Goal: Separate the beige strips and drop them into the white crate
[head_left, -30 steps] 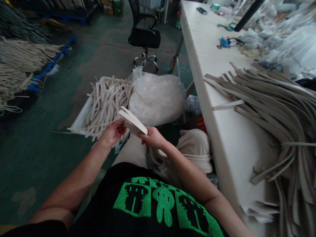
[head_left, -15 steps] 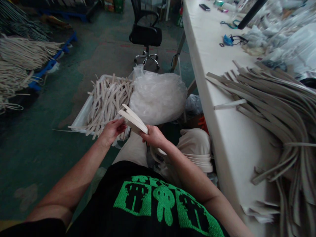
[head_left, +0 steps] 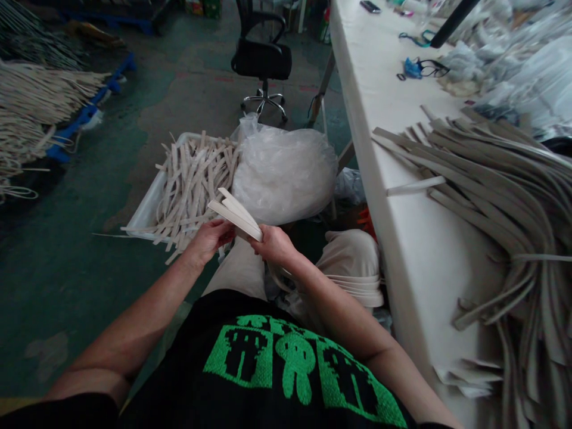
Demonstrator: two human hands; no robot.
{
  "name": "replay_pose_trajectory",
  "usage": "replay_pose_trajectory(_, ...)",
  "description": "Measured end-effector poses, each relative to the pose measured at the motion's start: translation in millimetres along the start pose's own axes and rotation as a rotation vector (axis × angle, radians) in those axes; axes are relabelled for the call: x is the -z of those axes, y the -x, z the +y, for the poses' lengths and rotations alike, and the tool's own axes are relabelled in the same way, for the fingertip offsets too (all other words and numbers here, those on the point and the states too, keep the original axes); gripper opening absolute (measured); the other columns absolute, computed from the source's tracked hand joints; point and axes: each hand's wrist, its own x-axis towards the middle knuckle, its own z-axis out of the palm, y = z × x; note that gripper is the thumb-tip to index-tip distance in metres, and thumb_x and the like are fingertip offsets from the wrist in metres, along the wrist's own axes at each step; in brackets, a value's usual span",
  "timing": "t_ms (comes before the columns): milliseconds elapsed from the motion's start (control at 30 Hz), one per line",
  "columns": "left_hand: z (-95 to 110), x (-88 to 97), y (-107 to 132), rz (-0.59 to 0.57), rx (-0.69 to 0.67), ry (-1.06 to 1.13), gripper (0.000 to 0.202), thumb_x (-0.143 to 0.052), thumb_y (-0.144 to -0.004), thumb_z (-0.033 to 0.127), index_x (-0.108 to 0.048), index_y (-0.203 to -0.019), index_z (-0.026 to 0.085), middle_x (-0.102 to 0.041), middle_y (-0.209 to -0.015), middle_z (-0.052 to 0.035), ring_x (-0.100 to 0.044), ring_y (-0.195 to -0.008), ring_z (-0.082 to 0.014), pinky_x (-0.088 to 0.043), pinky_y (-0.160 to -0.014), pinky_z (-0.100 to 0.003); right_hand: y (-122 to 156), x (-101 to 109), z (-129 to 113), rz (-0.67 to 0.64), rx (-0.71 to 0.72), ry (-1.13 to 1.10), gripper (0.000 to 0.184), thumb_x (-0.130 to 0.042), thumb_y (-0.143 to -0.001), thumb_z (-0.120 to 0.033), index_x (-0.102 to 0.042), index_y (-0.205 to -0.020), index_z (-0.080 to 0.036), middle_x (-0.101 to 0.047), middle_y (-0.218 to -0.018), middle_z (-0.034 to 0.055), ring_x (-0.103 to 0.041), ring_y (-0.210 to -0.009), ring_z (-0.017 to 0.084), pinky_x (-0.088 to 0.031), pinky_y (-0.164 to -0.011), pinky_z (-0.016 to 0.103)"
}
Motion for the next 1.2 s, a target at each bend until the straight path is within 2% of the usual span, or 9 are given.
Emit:
replay_pose_trajectory(133,-9.2,-4.8,4.9,0.002,-0.09,0.025,0.052,-0.101,-0.033,0.043,-0.071,-0.065,0.014,-0.07,-0.064,-0.0021,-0.062,-0.056,-0.0117,-0.052,-0.056,-0.021,-5.5,-1.2,4.0,-0.07,-0.056,-0.209,0.018,-0.066,-0.092,-0.03,-0.056,-0.082,-0.018,-0.066,-0.061,-0.0009,-0.057,-0.042,0.01,-0.039,-0.043,0.02)
replay_pose_trajectory(267,-9.2,-5.2,11.1,0.063,-0.354,-0.1,0.048,-0.098,-0.045,0.049,-0.075,-0.07,0.014,-0.071,-0.066,-0.0027,-0.064,-0.062,-0.0135,-0.054,-0.064,-0.024,-8.5,3.7,11.1,-0.131,-0.049,-0.535,0.022,-0.065,-0.094,-0.031,-0.057,-0.079,-0.017,-0.06,-0.056,-0.0042,-0.051,-0.039,0.007,-0.039,-0.04,0.018)
replay_pose_trajectory(333,-7.5,-6.6,14.1,0.069,-0.395,-0.11,0.049,-0.097,-0.047,0.051,-0.075,-0.072,0.014,-0.071,-0.066,-0.0027,-0.064,-0.062,-0.0144,-0.055,-0.064,-0.025,-7.9,5.8,12.1,-0.11,-0.055,-0.639,0.024,-0.069,-0.091,-0.033,-0.056,-0.078,-0.016,-0.058,-0.055,-0.0052,-0.049,-0.038,0.007,-0.038,-0.039,0.018)
replay_pose_trajectory(533,-0.9,-14.5,24.9,-0.017,-0.317,0.135,0.056,-0.1,-0.039,0.049,-0.071,-0.072,0.015,-0.072,-0.071,-0.0016,-0.067,-0.065,-0.0146,-0.057,-0.063,-0.025,-1.5,5.9,11.4,-0.045,-0.097,-0.834,0.031,-0.08,-0.076,-0.038,-0.057,-0.081,-0.017,-0.059,-0.056,-0.0055,-0.049,-0.041,0.008,-0.037,-0.039,0.019)
replay_pose_trajectory(600,2.5,-12.2,28.0,-0.034,-0.323,0.17,0.053,-0.1,-0.042,0.045,-0.07,-0.074,0.016,-0.074,-0.074,-0.0016,-0.069,-0.067,-0.0143,-0.057,-0.063,-0.024,2.6,9.0,13.2,0.029,-0.145,-0.886,0.029,-0.078,-0.076,-0.038,-0.058,-0.078,-0.017,-0.057,-0.054,-0.0057,-0.047,-0.042,0.008,-0.038,-0.042,0.02)
replay_pose_trajectory(700,7.9,-3.5,28.8,-0.018,-0.267,0.229,0.044,-0.099,-0.051,0.038,-0.067,-0.073,0.016,-0.074,-0.073,-0.0006,-0.069,-0.065,-0.014,-0.057,-0.059,-0.022,12.8,16.7,14.2,0.088,-0.079,-0.89,0.032,-0.078,-0.073,-0.042,-0.059,-0.074,-0.016,-0.059,-0.055,-0.004,-0.047,-0.045,0.008,-0.039,-0.045,0.02)
replay_pose_trajectory(800,9.5,7.4,27.4,0.029,-0.158,0.291,0.037,-0.096,-0.059,0.03,-0.064,-0.072,0.016,-0.071,-0.068,0.0015,-0.068,-0.059,-0.013,-0.056,-0.055,-0.021,26.1,20.5,10.3,0.025,-0.001,-0.886,0.043,-0.086,-0.063,-0.048,-0.061,-0.078,-0.016,-0.064,-0.06,-0.0029,-0.05,-0.047,0.008,-0.04,-0.045,0.021)
replay_pose_trajectory(933,1.1,20.8,31.3,0.055,-0.072,0.334,0.039,-0.098,-0.056,0.025,-0.065,-0.074,0.016,-0.072,-0.067,0.0012,-0.067,-0.057,-0.0127,-0.056,-0.052,-0.021,40.7,10.9,7.3,-0.157,-0.052,-0.797,0.051,-0.093,-0.052,-0.044,-0.066,-0.084,-0.014,-0.062,-0.057,-0.0057,-0.049,-0.045,0.007,-0.04,-0.044,0.02)
replay_pose_trajectory(1200,-18.8,38.3,49.3,0.066,-0.025,0.356,0.042,-0.1,-0.049,0.023,-0.067,-0.074,0.016,-0.073,-0.068,0.0007,-0.069,-0.059,-0.0146,-0.058,-0.055,-0.023,50.6,-15.8,10.3,-0.291,-0.188,-0.523,0.022,-0.084,-0.071,-0.022,-0.066,-0.079,-0.013,-0.057,-0.057,-0.0076,-0.044,-0.041,0.005,-0.036,-0.039,0.019)
